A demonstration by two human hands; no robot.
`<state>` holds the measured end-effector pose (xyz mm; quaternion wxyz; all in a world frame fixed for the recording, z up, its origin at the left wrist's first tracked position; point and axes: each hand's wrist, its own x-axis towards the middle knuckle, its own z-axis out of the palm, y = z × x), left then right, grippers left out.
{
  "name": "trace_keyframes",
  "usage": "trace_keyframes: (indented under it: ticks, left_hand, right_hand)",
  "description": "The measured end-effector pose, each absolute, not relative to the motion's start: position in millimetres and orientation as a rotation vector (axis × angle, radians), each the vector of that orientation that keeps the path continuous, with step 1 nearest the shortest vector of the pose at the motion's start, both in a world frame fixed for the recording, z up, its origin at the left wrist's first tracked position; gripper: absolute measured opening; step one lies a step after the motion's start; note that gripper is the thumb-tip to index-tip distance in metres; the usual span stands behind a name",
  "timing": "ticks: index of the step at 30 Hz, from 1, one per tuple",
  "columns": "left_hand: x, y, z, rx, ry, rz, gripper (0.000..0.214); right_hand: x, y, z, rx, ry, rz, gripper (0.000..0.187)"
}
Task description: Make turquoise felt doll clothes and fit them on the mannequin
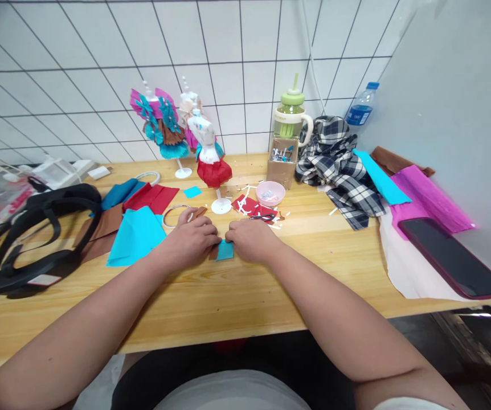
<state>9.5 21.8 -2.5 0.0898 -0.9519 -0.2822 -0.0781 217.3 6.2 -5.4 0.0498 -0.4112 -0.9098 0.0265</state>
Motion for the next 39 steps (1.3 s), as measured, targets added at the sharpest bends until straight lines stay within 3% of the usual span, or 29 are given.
trace_keyframes:
  ticks: [7,14,20,25,30,35,39]
  left_hand:
    - [10,23,0,-2.896,-0.806,-0.181,0.018]
    - [1,28,-3,-2.978,-0.982,-0.326,0.025]
    - [-3,30,0,-3.008,-1.066,-0.382,0.025]
    - [0,30,-2,-3.036,-1.100,-0.368,0.025]
    - [-14,38,7,-2.909,-1.291,-0.419,0.028]
    - [-49,48,17,-2.512,-1.566,-0.068,0.025]
    - [-61,54,10,-2.493,-1.620,0.003,0.021]
  right_hand:
    - [225,9,-10,-1.216,-2.746,0.205,0.032]
    - [228,18,-21,-1.364,-2.273,0.554,0.043]
    - [229,15,-16,-1.154,-2.358,0.414,0.031]
    - [226,12,-16,-1.074,-2.559,0.356,0.035]
    - [228,15,-16,-1.087,-2.378,0.426,0.038]
    - [236,22,-17,-1.232,-2.187,0.398,0.031]
    - [238,25,-18,-1.246,-2.172,0.374,0.030]
